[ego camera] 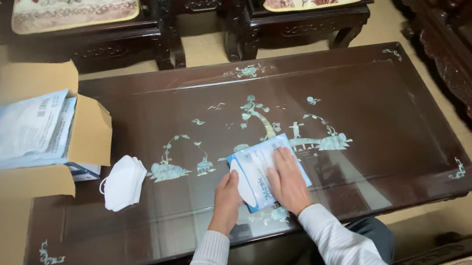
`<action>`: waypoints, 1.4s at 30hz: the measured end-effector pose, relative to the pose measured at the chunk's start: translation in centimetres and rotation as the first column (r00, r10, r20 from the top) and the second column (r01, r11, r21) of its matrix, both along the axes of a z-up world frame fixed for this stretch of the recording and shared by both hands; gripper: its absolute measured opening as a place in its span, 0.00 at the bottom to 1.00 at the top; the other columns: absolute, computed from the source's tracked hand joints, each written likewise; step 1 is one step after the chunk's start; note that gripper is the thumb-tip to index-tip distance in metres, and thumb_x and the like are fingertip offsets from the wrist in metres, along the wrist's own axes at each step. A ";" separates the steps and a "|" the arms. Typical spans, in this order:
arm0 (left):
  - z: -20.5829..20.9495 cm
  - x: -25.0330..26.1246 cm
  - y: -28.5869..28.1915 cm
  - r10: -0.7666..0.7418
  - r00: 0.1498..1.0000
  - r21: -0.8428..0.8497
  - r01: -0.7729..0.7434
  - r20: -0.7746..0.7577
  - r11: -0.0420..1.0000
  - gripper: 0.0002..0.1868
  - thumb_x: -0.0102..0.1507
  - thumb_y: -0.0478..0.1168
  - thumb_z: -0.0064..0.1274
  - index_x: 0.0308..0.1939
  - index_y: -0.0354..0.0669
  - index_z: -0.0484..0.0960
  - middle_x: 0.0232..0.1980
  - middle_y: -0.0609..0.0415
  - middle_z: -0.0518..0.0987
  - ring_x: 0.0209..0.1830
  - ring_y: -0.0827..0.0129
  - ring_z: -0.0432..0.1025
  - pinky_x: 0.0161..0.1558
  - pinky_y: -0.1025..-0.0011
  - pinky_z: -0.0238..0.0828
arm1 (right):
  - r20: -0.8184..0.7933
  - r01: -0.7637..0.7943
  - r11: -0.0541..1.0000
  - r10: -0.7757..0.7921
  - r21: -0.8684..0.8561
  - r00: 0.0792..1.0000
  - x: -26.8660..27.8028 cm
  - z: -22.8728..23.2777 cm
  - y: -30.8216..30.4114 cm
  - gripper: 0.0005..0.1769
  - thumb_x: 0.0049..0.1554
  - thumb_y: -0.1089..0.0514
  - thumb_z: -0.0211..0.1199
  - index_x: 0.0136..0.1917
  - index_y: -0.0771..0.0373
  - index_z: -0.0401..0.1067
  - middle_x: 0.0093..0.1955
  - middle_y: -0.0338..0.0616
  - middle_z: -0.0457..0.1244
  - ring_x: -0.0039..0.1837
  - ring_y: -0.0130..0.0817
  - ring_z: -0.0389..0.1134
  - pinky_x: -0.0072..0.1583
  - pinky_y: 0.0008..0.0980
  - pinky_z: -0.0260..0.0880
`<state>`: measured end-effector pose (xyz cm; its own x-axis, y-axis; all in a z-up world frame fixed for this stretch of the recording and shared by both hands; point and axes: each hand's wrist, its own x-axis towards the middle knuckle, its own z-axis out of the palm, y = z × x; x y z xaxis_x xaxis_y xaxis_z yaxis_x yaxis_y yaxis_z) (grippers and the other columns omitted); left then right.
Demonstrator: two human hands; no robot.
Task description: The person sits on the floor and repeatedly picks up white face masks, folds them, and places them into blue plastic packets. The packets are then placed into a cardboard box on the table.
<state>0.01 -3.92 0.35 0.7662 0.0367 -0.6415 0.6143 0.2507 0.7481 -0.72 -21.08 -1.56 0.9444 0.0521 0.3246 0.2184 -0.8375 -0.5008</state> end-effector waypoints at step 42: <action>-4.7 0.7 -5.1 0.031 0.990 0.302 -0.071 0.135 0.951 0.14 0.60 0.43 0.64 0.45 0.38 0.87 0.34 0.47 0.83 0.36 0.65 0.77 0.37 0.62 0.72 | -0.064 -0.136 0.951 0.123 -0.277 0.990 0.3 -2.0 -1.0 0.33 0.70 0.45 0.41 0.81 0.64 0.51 0.85 0.59 0.42 0.85 0.52 0.39 0.82 0.50 0.31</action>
<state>0.74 -9.06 -4.38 0.8326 0.2564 -0.4909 0.5017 0.0261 0.8646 -0.43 -22.11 -3.52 0.9369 0.2580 0.2359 0.3170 -0.9115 -0.2620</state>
